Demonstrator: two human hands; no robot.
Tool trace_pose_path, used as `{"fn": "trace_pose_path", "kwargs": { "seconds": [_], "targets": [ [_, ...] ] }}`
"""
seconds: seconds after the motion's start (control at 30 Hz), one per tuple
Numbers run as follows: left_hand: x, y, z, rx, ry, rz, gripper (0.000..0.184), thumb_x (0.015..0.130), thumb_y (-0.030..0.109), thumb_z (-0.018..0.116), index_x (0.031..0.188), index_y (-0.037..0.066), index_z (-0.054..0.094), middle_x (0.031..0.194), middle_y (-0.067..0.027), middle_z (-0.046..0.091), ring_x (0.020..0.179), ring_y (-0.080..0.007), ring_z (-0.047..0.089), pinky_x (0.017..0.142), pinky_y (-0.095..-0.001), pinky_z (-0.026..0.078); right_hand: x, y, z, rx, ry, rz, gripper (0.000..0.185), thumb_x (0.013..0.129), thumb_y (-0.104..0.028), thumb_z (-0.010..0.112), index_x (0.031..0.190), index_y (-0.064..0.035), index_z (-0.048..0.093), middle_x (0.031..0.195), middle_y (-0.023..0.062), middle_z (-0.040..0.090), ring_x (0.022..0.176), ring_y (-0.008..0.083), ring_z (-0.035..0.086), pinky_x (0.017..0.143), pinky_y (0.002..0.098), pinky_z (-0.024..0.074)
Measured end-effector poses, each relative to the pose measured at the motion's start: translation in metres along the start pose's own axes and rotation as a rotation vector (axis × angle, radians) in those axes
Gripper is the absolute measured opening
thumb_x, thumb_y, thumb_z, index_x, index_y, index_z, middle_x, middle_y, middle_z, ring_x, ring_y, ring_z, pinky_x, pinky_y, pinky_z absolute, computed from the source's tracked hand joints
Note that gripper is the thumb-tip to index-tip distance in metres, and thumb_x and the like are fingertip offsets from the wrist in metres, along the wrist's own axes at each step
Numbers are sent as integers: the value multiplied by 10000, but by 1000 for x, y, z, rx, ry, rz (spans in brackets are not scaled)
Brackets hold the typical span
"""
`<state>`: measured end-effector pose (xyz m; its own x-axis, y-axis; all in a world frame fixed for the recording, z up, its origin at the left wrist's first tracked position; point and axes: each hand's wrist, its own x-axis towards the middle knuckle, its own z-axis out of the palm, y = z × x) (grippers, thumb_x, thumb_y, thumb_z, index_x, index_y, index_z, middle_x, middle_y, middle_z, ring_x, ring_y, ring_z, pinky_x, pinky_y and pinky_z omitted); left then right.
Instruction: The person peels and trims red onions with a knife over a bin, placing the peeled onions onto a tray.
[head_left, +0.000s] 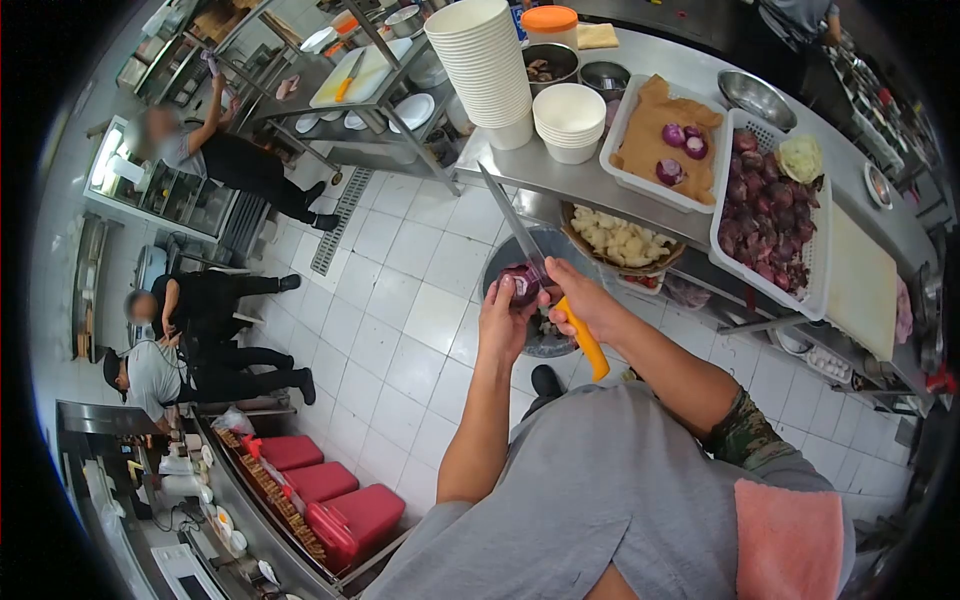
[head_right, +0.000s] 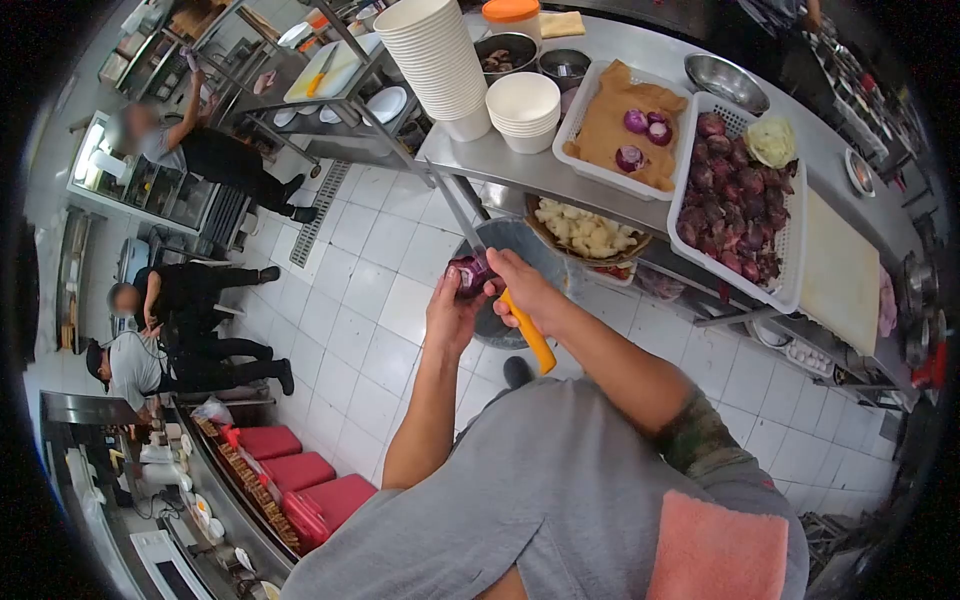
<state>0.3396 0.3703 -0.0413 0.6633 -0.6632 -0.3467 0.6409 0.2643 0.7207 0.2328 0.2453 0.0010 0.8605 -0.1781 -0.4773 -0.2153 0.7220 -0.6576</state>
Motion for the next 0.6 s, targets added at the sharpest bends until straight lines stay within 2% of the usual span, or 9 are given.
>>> {"fn": "trace_pose_path", "kwargs": {
  "seconds": [0.07,0.17,0.33,0.47,0.57,0.6],
  "targets": [
    [3,-4,-6,6,-11,24,274,1013,296,572,1180,80,577,1068,-36,666,927,-135,636,777,-303,507,2,0,-1,17,25,9,381,987,-564,519,1122,-220,429,816,-5,506,490,67,457,358,217,350],
    [9,-7,-23,28,-73,27,336,1023,354,540,1244,101,570,1124,-17,664,961,-147,635,845,-326,502,5,-2,-1,25,106,19,397,971,-579,535,1101,-218,434,824,-9,491,513,66,451,378,214,348],
    [19,1,-45,-130,-40,-36,323,1025,365,522,1206,105,584,1101,-33,676,925,-153,635,734,-314,495,25,1,-34,-94,202,30,443,954,-607,543,1111,-211,422,878,2,493,529,65,445,403,226,361],
    [17,10,-38,-232,-25,-109,329,1022,350,498,1195,83,581,1065,-84,675,892,-195,637,666,-309,483,42,3,-51,-435,172,127,482,960,-583,548,1191,-164,484,901,38,517,612,100,495,456,256,407],
    [14,8,-41,-326,-56,-182,339,1011,342,480,1191,72,579,1043,-108,667,881,-218,635,658,-303,482,37,5,-46,-716,169,39,579,961,-541,569,1348,-121,477,942,92,573,714,170,568,573,312,481],
    [16,4,-45,-336,-66,-192,343,1008,342,473,1192,73,579,1047,-108,664,878,-218,634,652,-304,478,33,7,-43,-764,152,-69,613,959,-529,577,1390,-113,448,953,104,589,745,186,579,616,327,487]
  ]
}}
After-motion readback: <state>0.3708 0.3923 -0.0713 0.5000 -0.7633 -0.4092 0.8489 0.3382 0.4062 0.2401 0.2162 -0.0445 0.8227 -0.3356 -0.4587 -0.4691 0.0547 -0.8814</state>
